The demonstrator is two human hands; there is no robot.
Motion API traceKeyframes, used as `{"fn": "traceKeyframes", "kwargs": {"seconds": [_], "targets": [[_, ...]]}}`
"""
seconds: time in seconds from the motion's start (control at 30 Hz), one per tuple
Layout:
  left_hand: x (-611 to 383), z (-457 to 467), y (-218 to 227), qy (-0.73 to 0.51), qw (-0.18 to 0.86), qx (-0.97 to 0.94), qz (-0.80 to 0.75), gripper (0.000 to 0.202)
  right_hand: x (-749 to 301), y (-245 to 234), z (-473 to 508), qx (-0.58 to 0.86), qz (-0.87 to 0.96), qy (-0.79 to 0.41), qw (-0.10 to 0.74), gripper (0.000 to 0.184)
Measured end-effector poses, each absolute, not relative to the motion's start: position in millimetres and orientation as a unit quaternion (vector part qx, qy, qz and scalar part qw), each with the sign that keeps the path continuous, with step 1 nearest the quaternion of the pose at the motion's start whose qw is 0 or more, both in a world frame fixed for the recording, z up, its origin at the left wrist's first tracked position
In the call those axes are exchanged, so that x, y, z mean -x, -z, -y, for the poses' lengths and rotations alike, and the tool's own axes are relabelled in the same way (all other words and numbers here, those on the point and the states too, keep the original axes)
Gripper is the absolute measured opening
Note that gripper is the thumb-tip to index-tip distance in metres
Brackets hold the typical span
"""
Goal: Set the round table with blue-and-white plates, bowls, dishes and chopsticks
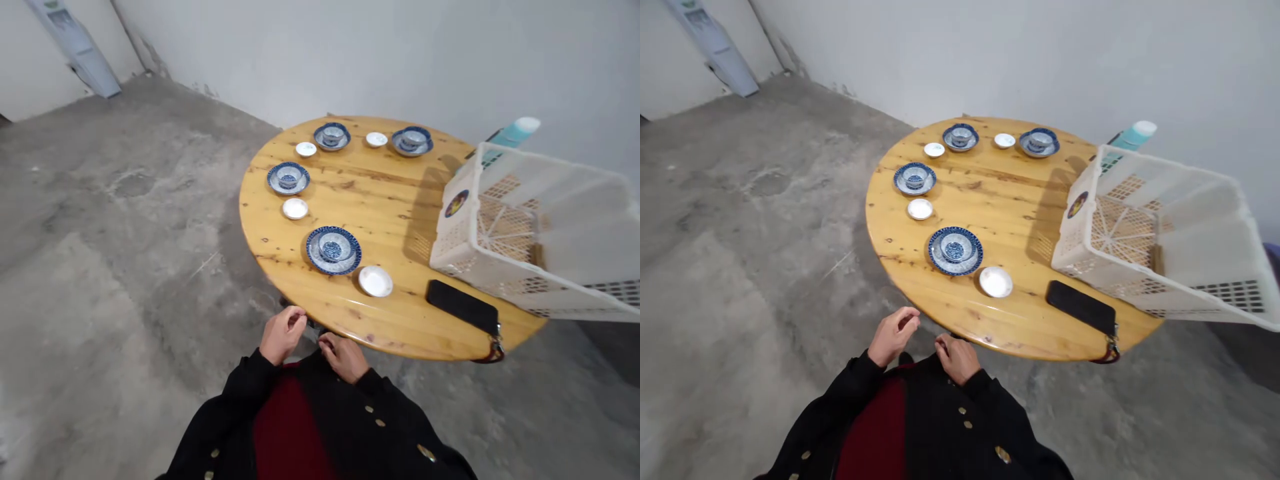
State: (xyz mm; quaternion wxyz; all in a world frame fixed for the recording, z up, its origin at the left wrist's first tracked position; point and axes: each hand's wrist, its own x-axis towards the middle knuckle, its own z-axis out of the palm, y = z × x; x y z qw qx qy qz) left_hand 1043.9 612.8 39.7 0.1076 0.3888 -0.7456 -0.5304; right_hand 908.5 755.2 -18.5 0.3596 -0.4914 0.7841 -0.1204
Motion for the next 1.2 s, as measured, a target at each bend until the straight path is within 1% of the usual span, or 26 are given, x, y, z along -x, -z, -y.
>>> {"fn": "traceKeyframes", "kwargs": {"seconds": [0.2,0.4,0.53,0.8,0.93,1.07,1.2], "targets": [[-1101.5,-586.3,-31.8,0.538,0.163,-0.45,0.694,0.026,-937.6,10.2,-706.7,0.548,-0.758,0.049,0.351,0.029],[-1132.0,-562.9,-19.7,0.552,0.165,-0.471,0.668,0.028,-955.1,8.4,-660.3,0.572,-0.739,0.007,0.356,0.027],[-1148.1,-535.4,-20.2,0.543,0.164,-0.49,0.662,0.032,-966.3,10.3,-616.9,0.599,-0.709,-0.003,0.373,0.027],[-1161.8,-447.5,-37.4,0.495,0.114,-0.506,0.697,0.031,-977.2,12.8,-508.2,0.631,-0.672,-0.011,0.388,0.027],[-1162.9,-400.0,-38.3,0.484,0.118,-0.51,0.701,0.032,-975.7,12.0,-459.0,0.637,-0.669,-0.009,0.383,0.03],[-1155.8,-363.4,-38.3,0.494,0.115,-0.507,0.696,0.034,-972.2,11.2,-424.8,0.645,-0.668,-0.02,0.371,0.031],[-1142.4,-332.3,-39.2,0.498,0.069,-0.494,0.71,0.035,-968.7,11.9,-403.3,0.639,-0.674,-0.034,0.37,0.032]]}}
